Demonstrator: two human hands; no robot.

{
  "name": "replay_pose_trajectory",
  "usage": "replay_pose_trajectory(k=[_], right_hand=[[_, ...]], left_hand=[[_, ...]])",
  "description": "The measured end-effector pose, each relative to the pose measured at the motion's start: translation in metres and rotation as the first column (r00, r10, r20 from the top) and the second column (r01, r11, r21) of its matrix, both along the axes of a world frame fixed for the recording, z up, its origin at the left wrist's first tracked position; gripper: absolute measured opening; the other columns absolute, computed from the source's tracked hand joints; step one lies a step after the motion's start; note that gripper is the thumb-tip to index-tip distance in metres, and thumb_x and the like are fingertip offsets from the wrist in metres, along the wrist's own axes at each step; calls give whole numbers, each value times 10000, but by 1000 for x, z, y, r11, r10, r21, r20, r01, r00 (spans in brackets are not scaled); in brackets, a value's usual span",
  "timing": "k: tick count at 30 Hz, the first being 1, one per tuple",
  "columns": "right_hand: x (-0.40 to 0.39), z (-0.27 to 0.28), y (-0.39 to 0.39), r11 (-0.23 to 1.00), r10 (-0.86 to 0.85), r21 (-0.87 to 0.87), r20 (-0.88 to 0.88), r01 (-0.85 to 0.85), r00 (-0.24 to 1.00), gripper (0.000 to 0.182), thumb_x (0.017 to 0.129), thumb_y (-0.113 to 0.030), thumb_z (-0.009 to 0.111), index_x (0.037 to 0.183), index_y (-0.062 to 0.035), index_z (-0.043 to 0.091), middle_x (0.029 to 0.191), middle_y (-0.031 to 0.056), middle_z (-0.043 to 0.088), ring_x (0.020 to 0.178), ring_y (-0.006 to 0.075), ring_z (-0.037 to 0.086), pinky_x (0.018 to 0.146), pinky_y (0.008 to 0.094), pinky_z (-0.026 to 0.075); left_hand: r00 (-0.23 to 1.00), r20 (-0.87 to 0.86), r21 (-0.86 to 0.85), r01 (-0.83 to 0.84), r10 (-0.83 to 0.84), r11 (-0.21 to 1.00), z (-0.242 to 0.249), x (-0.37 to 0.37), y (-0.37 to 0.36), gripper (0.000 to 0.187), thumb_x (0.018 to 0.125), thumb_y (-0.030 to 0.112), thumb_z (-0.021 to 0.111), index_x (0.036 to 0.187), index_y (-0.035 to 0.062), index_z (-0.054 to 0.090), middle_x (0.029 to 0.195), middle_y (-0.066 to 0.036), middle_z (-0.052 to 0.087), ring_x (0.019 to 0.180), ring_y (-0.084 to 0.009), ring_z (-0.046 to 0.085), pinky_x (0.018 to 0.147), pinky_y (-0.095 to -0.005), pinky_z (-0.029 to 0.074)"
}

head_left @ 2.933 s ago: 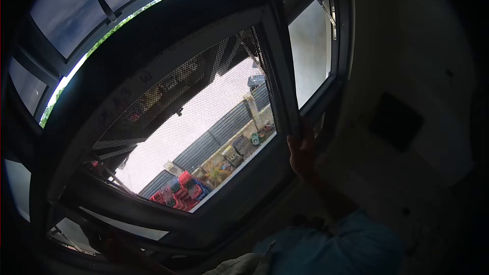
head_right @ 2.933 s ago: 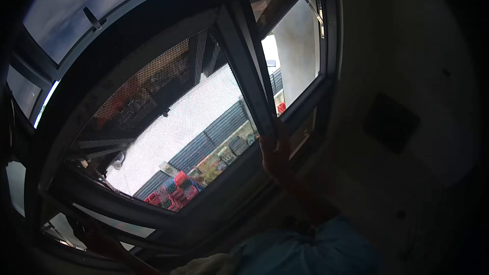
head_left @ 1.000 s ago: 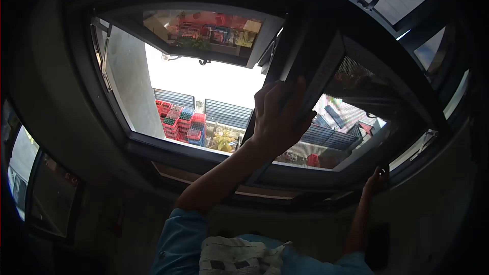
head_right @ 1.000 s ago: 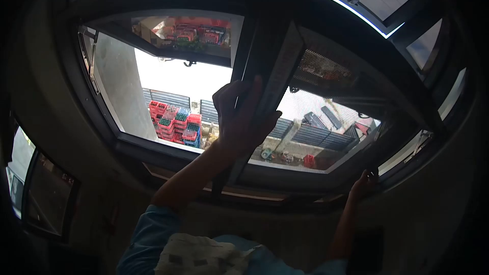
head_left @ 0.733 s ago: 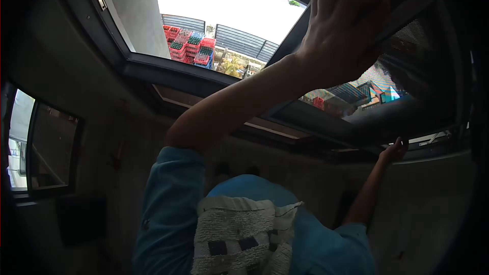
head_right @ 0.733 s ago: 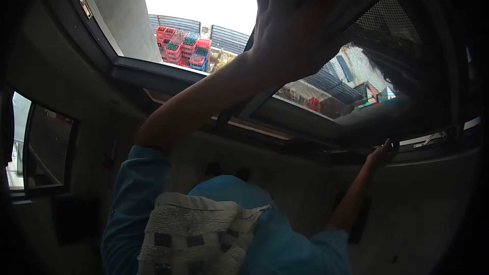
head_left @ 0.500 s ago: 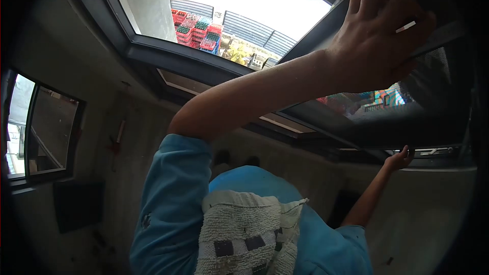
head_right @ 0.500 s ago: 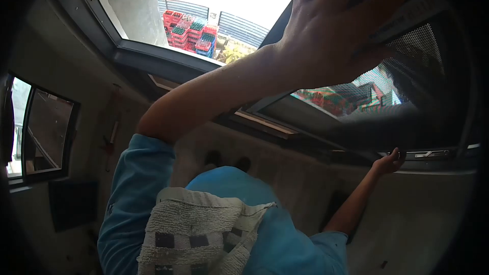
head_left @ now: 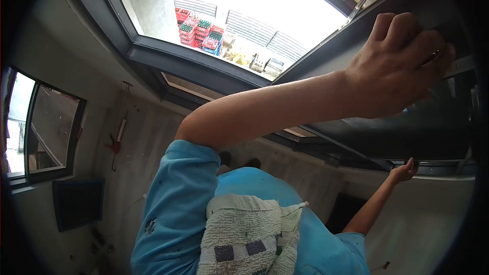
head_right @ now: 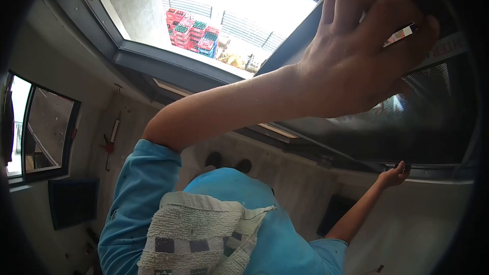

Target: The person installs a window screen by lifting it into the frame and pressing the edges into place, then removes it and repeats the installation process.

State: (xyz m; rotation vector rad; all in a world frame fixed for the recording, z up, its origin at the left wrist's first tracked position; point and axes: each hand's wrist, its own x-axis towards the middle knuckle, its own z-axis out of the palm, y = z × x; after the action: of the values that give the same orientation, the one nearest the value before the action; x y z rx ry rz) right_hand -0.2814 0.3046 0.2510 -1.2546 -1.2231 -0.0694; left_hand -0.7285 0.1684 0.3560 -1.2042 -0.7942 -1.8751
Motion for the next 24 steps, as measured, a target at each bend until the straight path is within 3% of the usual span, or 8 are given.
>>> replay_pose_trajectory(k=[7, 10, 19, 24], right_hand=[[9, 5, 6, 1000, -9, 27, -76, 11, 997, 437, 848, -223, 614, 1177, 54, 537, 1141, 159, 571, 981, 235, 588, 776, 318, 494], [5, 6, 1, 999, -1, 47, -107, 6, 994, 407, 843, -174, 603, 1169, 60, 531, 1147, 173, 559, 1012, 257, 582, 850, 337, 493], [-7, -2, -2, 1000, 0, 12, -24, 1, 1000, 453, 848, -212, 600, 1206, 56, 528, 1223, 171, 538, 1072, 259, 563, 850, 341, 489], [-11, -8, 0, 999, 35, 41, -82, -32, 996, 447, 857, -205, 592, 1207, 65, 522, 1233, 179, 528, 1090, 271, 558, 886, 367, 492]], left_hand=[[998, -7, -12, -64, 64, 998, -3, 3, -6, 586, 566, 278, 737, 1108, 97, 608, 1104, -41, 505, 986, -264, 394, 799, -408, 351], [992, -16, -32, -122, 122, 992, -5, 0, -5, 534, 609, 265, 714, 1107, 102, 610, 1114, -40, 503, 993, -263, 397, 811, -409, 347], [991, -43, -26, 124, -125, 992, -1, -3, -4, 553, 598, 186, 723, 1129, 106, 590, 1151, -41, 479, 1004, -263, 384, 818, -422, 331], [992, -37, -49, 115, -117, 992, -2, -4, -6, 582, 593, 174, 718, 1154, 108, 578, 1188, -48, 471, 1015, -270, 381, 818, -428, 328]])
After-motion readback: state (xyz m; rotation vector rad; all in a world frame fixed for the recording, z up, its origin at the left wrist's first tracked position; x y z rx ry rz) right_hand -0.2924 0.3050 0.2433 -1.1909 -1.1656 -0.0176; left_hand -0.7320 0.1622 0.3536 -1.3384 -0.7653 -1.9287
